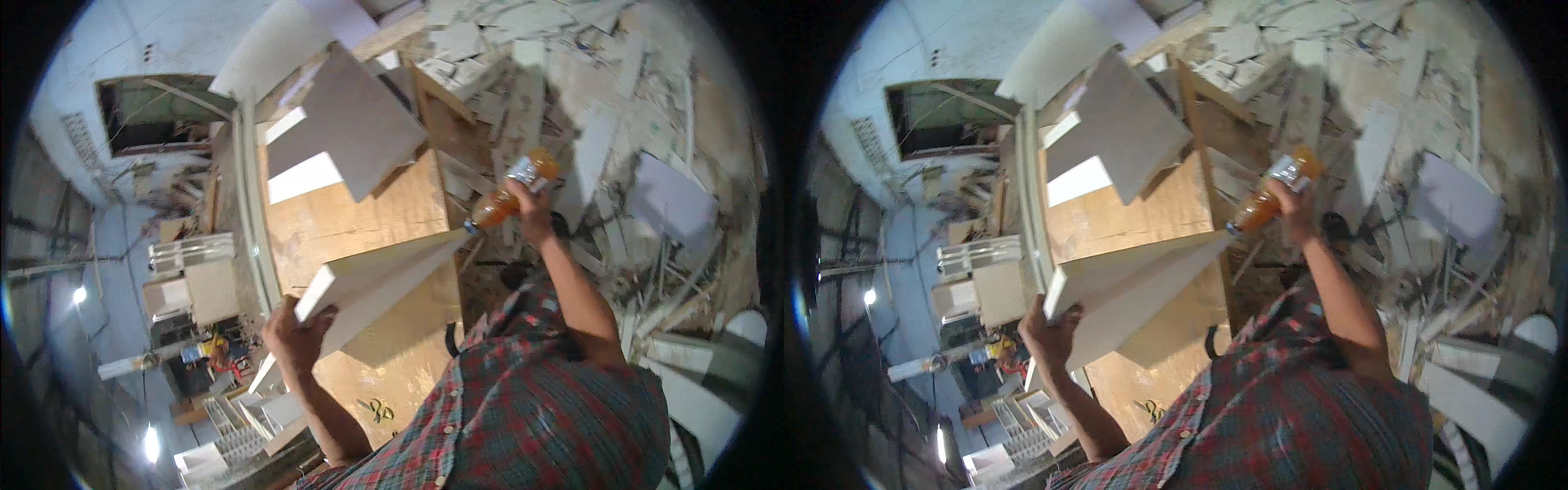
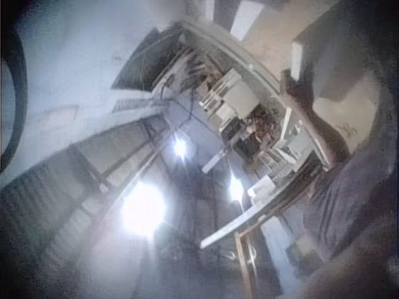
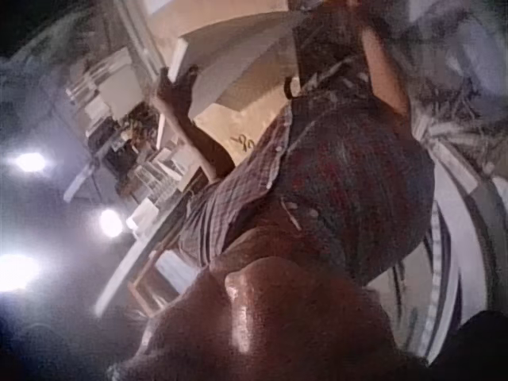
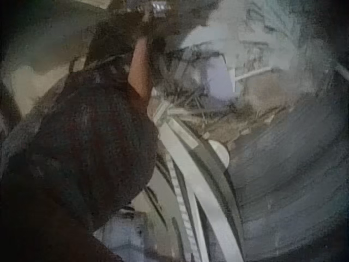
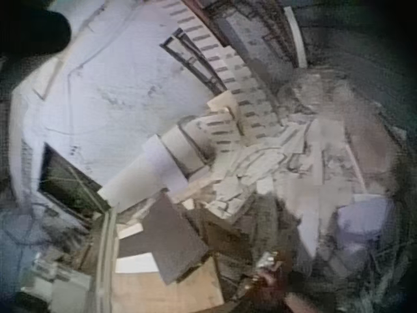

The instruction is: The person applies adhesive from a bottle onto the edges and surfaces of wooden boards.

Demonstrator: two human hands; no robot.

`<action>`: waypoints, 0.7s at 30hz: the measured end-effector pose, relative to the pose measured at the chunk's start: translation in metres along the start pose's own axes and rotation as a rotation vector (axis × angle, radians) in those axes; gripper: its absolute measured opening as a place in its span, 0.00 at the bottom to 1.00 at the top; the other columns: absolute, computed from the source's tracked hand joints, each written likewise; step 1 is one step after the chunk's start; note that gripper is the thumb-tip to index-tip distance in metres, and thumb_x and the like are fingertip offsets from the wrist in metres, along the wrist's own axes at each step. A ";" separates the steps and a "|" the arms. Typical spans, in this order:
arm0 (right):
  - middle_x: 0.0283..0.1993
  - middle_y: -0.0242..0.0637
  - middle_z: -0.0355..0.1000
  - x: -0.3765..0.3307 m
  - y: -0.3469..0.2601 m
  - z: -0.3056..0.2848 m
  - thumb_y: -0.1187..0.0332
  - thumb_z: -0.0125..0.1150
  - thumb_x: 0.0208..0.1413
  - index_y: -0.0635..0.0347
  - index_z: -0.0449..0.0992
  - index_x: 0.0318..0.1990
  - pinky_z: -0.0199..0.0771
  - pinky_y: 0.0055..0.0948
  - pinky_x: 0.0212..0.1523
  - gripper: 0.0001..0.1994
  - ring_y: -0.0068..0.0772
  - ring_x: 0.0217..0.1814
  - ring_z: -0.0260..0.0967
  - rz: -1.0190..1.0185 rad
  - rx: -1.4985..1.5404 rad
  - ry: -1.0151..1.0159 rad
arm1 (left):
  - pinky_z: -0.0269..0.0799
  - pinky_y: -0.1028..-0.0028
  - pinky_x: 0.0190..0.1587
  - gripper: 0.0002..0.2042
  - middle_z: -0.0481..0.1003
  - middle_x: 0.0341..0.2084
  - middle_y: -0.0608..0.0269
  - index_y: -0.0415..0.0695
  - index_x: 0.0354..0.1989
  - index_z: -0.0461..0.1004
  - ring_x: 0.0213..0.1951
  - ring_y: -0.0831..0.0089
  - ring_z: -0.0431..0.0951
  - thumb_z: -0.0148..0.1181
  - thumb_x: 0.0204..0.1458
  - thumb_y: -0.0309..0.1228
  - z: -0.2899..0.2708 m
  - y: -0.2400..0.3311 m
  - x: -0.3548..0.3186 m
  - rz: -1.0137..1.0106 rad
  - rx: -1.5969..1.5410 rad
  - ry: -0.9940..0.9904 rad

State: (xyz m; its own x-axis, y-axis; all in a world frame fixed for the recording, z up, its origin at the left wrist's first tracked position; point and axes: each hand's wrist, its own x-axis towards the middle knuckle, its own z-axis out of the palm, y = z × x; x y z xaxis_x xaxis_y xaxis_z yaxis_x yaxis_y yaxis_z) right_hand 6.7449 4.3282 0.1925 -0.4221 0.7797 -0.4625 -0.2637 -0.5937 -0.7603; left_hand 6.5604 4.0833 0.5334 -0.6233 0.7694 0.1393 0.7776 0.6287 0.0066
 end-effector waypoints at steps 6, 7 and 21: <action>0.47 0.30 0.73 -0.018 -0.028 0.020 0.58 0.66 0.53 0.55 0.75 0.53 0.77 0.30 0.41 0.21 0.26 0.46 0.73 0.071 0.223 0.013 | 0.70 0.64 0.27 0.21 0.75 0.19 0.60 0.44 0.25 0.72 0.23 0.61 0.77 0.81 0.29 0.36 -0.006 0.015 0.005 -0.016 0.015 -0.008; 0.46 0.30 0.73 -0.017 -0.025 0.023 0.58 0.67 0.53 0.55 0.74 0.52 0.77 0.30 0.40 0.21 0.26 0.45 0.72 0.052 0.289 0.000 | 0.70 0.64 0.27 0.21 0.75 0.19 0.60 0.44 0.25 0.72 0.23 0.61 0.77 0.81 0.29 0.36 -0.005 0.012 0.004 -0.011 0.015 -0.009; 0.59 0.46 0.70 -0.086 -0.146 0.110 0.60 0.60 0.59 0.64 0.64 0.61 0.73 0.45 0.60 0.27 0.46 0.57 0.73 -0.226 0.452 -0.402 | 0.71 0.64 0.26 0.23 0.74 0.18 0.61 0.44 0.24 0.72 0.22 0.62 0.76 0.80 0.32 0.44 -0.003 0.007 -0.002 -0.042 0.017 -0.025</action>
State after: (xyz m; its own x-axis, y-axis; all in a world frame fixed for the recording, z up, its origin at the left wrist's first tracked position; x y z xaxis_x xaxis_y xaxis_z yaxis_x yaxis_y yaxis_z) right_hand 6.7245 4.3256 0.3931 -0.5820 0.8123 -0.0396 -0.6868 -0.5170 -0.5110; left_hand 6.5671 4.0862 0.5361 -0.6576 0.7446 0.1143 0.7492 0.6624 -0.0046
